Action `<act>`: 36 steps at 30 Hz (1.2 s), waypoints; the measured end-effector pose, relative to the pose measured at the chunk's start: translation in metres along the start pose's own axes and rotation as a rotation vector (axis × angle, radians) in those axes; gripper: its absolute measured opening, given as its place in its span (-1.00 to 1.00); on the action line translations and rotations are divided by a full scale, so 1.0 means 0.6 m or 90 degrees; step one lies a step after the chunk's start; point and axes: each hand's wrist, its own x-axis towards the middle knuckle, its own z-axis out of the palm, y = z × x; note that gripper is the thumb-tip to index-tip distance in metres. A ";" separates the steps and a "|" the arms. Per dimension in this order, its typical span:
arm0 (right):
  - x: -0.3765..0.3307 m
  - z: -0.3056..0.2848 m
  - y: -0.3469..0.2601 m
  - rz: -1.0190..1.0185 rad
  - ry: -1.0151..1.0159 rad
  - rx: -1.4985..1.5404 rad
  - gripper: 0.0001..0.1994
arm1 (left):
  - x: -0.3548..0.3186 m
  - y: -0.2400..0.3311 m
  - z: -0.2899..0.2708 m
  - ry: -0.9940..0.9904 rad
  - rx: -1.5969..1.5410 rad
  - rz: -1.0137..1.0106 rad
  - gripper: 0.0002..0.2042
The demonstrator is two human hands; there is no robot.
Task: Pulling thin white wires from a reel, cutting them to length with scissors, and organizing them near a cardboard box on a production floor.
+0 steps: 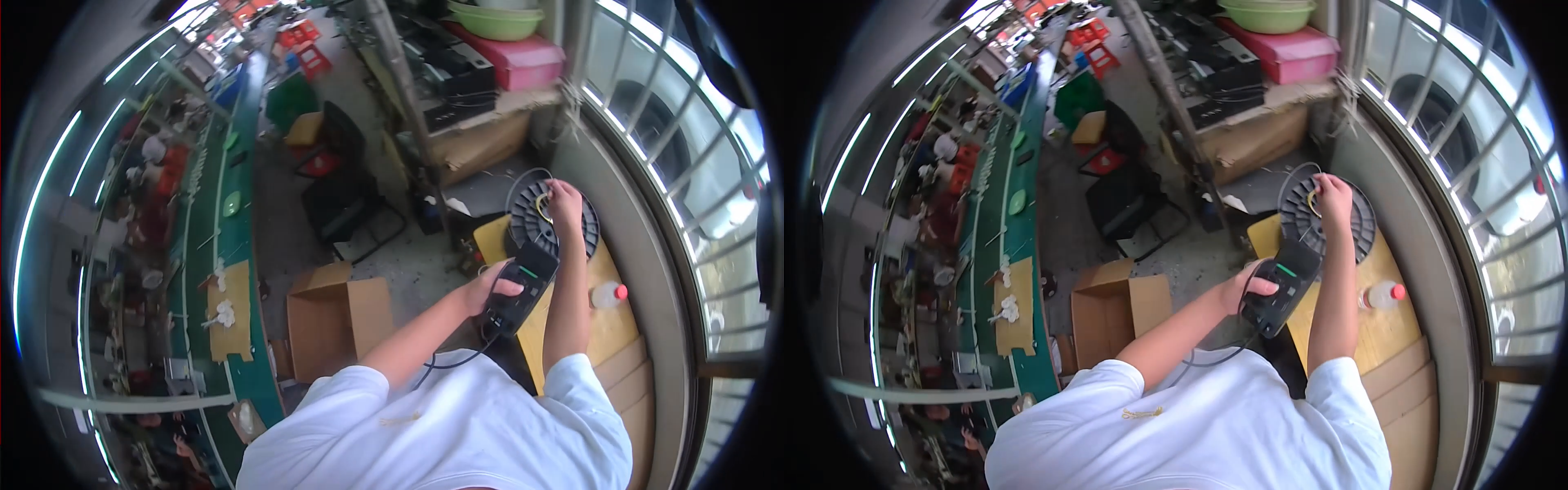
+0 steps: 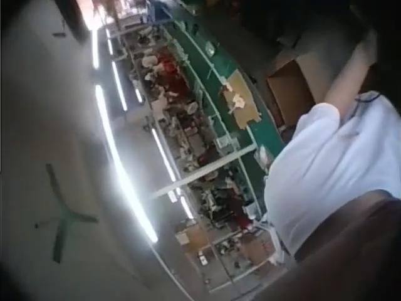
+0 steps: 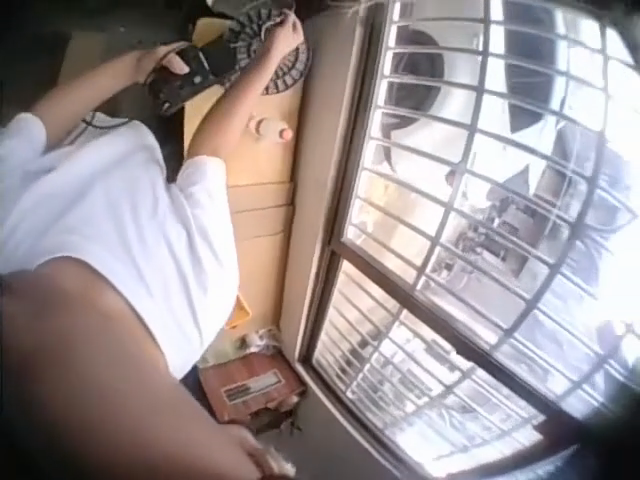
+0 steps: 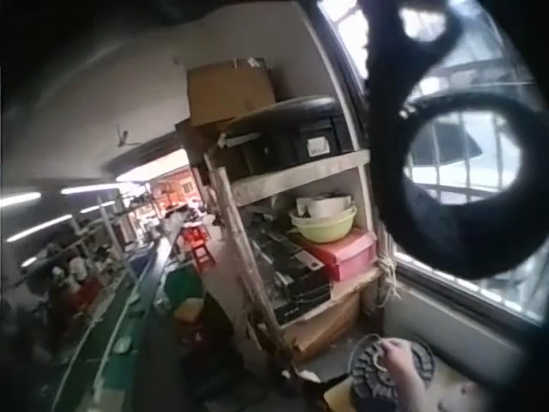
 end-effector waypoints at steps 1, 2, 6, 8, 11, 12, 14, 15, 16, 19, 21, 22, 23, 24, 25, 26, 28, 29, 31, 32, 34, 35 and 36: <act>-0.028 0.026 0.001 0.029 -0.079 0.057 -0.82 | -0.039 0.009 -0.008 0.044 0.013 0.032 -0.47; -0.056 0.043 0.008 0.063 -0.149 0.112 -0.81 | -0.082 0.017 -0.012 0.083 0.022 0.056 -0.43; -0.158 0.105 0.061 0.231 -0.184 0.309 -0.81 | -0.267 0.013 -0.048 0.266 -0.003 0.148 -0.32; -0.223 0.125 0.108 0.334 -0.165 0.385 -0.81 | -0.345 0.003 -0.044 0.406 -0.122 0.193 -0.38; -0.317 0.081 0.207 0.580 -0.131 0.500 -0.73 | -0.416 0.012 -0.028 0.416 -0.187 0.307 -0.40; -0.340 0.047 0.223 0.563 -0.124 0.507 -0.72 | -0.434 0.006 -0.036 0.455 -0.203 0.363 -0.40; -0.358 -0.021 0.212 0.588 0.059 0.517 -0.74 | -0.457 0.002 -0.051 0.505 -0.226 0.430 -0.40; -0.364 -0.049 0.187 0.515 0.121 0.502 -0.76 | -0.466 -0.006 -0.061 0.524 -0.246 0.428 -0.39; -0.348 -0.084 0.167 0.495 0.179 0.495 -0.70 | -0.474 -0.016 -0.073 0.541 -0.268 0.423 -0.38; -0.267 -0.189 0.134 0.310 0.106 0.627 -0.79 | -0.465 -0.035 -0.094 0.491 -0.278 0.318 -0.32; -0.191 -0.236 0.114 0.253 0.104 0.662 -0.86 | -0.430 -0.026 -0.063 0.464 -0.338 0.283 -0.34; -0.152 -0.248 0.102 0.217 0.086 0.675 -0.88 | -0.419 -0.038 -0.072 0.368 -0.310 0.271 -0.37; -0.111 -0.256 0.089 0.206 0.088 0.666 -0.87 | -0.407 -0.063 -0.081 0.382 -0.338 0.201 -0.38; -0.064 -0.263 0.081 0.193 0.092 0.657 -0.84 | -0.388 -0.068 -0.076 0.326 -0.297 0.196 -0.38; 0.000 -0.282 0.089 0.189 0.086 0.663 -0.82 | -0.373 -0.073 -0.075 0.280 -0.253 0.197 -0.37; 0.069 -0.291 0.101 0.188 0.078 0.669 -0.78 | -0.365 -0.075 -0.072 0.272 -0.238 0.183 -0.37; 0.173 -0.244 0.095 0.174 0.098 0.583 -0.77 | -0.351 -0.030 -0.020 0.252 -0.163 0.267 -0.47; 0.206 -0.213 0.086 0.144 0.042 0.534 -0.76 | -0.347 -0.031 -0.019 0.262 -0.146 0.292 -0.47; 0.203 -0.083 0.058 0.114 -0.055 0.437 -0.75 | -0.348 -0.033 -0.014 0.270 -0.136 0.315 -0.51; 0.145 0.008 0.037 0.079 -0.110 0.385 -0.74 | -0.359 -0.031 -0.009 0.292 -0.152 0.301 -0.56; 0.010 0.147 -0.009 0.097 -0.208 0.176 -0.78 | -0.364 -0.043 -0.024 0.292 -0.165 0.319 -0.59; -0.060 0.215 -0.006 -0.003 -0.277 -0.024 -0.80 | -0.366 -0.051 -0.032 0.309 -0.161 0.324 -0.62; -0.131 0.256 0.000 -0.113 -0.337 -0.224 -0.80 | -0.367 -0.053 -0.030 0.321 -0.170 0.337 -0.62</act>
